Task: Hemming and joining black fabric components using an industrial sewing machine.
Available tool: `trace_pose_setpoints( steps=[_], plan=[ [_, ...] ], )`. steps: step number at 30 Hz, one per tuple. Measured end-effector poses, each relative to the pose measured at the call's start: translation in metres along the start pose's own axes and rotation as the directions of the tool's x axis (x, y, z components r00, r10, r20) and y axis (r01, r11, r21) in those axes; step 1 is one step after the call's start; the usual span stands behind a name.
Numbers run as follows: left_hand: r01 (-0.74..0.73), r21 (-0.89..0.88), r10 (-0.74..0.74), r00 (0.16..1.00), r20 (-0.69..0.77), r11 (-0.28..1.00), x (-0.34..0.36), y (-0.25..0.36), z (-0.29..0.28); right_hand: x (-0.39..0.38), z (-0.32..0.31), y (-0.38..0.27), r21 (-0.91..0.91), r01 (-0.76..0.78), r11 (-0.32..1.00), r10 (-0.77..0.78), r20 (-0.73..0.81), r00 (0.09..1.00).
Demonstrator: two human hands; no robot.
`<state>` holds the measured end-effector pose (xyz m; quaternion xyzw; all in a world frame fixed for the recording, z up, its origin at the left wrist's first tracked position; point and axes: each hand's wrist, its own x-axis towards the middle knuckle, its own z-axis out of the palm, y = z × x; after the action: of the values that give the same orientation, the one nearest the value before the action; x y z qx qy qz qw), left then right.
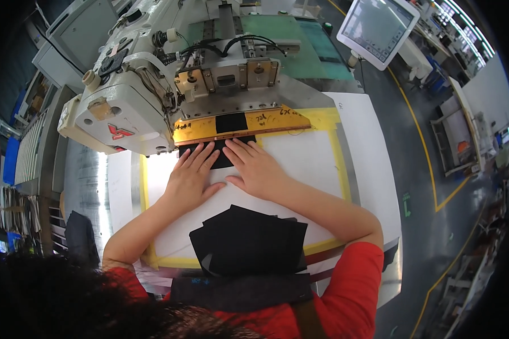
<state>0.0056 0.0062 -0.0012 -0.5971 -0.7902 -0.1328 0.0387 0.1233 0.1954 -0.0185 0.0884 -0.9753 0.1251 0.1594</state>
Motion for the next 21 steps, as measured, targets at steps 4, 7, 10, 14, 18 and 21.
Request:
trace_pose_setpoints(
  steps=[4,7,10,14,18,21],
  plan=[
    [-0.023,-0.021,0.023,1.0,0.01,1.0,-0.012,0.006,-0.008,0.007,-0.001,0.002,0.002,-0.048,0.999,0.048,0.053,0.997],
    [0.002,-0.031,-0.001,1.0,0.004,1.0,-0.014,0.004,-0.007,0.006,-0.003,0.003,-0.017,-0.061,0.998,0.061,0.019,0.998],
    [0.011,-0.019,-0.011,1.0,0.011,1.0,-0.012,0.004,-0.008,-0.003,-0.006,0.002,-0.025,-0.052,0.998,0.052,-0.019,0.998],
    [-0.005,-0.013,0.005,0.999,0.038,1.0,-0.005,-0.008,-0.007,-0.018,-0.01,-0.001,-0.043,-0.092,0.995,0.093,0.017,0.996],
    [0.016,0.02,-0.018,0.998,0.057,1.0,-0.006,-0.006,-0.006,-0.017,-0.014,-0.005,-0.055,-0.12,0.991,0.121,0.022,0.992],
    [-0.03,-0.071,0.03,1.0,0.003,0.997,-0.012,0.002,-0.007,-0.014,-0.01,-0.002,-0.053,-0.143,0.988,0.144,0.011,0.99]
  ],
)
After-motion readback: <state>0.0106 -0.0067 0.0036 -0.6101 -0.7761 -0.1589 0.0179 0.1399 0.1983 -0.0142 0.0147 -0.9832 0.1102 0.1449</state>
